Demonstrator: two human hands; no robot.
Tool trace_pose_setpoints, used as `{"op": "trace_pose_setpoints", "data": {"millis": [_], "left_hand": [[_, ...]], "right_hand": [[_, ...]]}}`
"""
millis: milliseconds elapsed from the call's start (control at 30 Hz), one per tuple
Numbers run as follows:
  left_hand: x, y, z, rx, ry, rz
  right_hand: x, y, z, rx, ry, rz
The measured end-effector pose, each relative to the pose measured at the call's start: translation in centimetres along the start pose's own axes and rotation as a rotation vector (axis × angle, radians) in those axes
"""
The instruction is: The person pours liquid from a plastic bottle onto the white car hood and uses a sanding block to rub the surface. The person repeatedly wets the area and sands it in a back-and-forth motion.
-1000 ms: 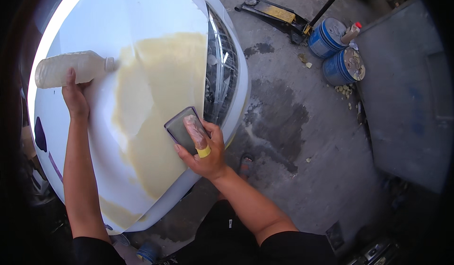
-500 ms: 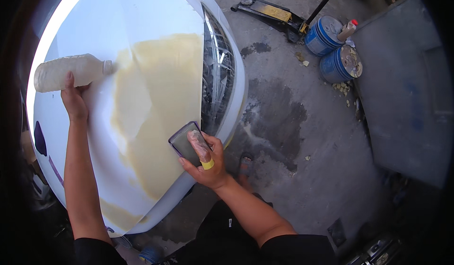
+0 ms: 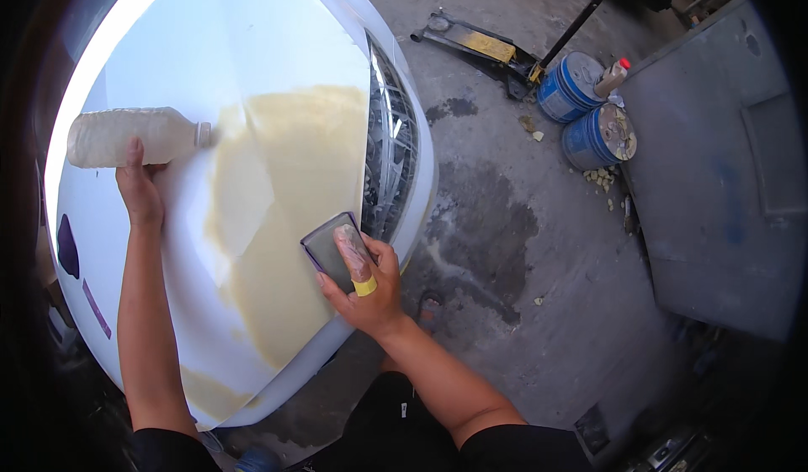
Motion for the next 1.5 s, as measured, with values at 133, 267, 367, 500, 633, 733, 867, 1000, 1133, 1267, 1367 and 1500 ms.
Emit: {"op": "trace_pose_setpoints", "data": {"millis": [133,267,367,500,633,733,867,1000,1133,1267,1367,1500], "left_hand": [[-0.9,0.1,-0.7,-0.022,0.016,0.014],[-1.8,-0.3,-0.9,0.01,0.015,0.032],[-0.5,-0.1,-0.7,0.024,0.025,0.029],[0.1,0.0,-0.2,0.018,0.037,0.007],[-0.6,-0.2,-0.3,0.001,0.039,0.049],[-1.6,-0.1,-0.5,0.011,0.047,0.05],[-0.4,-0.1,0.1,0.046,0.048,0.032],[-0.1,-0.5,-0.1,0.026,-0.003,-0.015],[-1.0,-0.5,0.6,0.0,-0.063,0.083],[-1.1,-0.4,0.8,-0.025,-0.084,0.105],[-0.8,-0.5,0.8,-0.003,-0.11,0.127],[-0.5,-0.8,0.1,-0.028,-0.077,0.118]], "right_hand": [[0.9,14.9,-3.2,-0.028,-0.282,-0.15],[1.6,19.8,-3.5,-0.042,-0.411,-0.136],[0.2,11.7,-1.4,0.018,-0.333,-0.092],[-0.5,5.8,-0.1,0.055,-0.143,-0.049],[0.1,16.5,-2.9,-0.013,-0.308,-0.137],[1.6,22.0,-3.7,-0.114,-0.425,-0.133],[-0.2,12.7,-1.3,-0.027,-0.263,-0.06],[-0.7,7.6,0.1,0.032,-0.139,-0.032],[0.3,19.4,-3.5,-0.028,-0.412,-0.16],[-0.1,22.2,-3.6,-0.114,-0.455,-0.125],[-1.5,13.3,-0.4,-0.102,-0.318,-0.062],[-2.3,10.3,0.9,-0.016,-0.228,-0.067]]}}
Point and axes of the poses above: each hand's wrist, its own y-axis towards the middle knuckle, its own x-axis out of the back of the hand, z = x × y, the point moved 4 cm from there along y, towards the middle knuckle, and after that the axes turned 10 degrees about y, right-handed, at the moved point
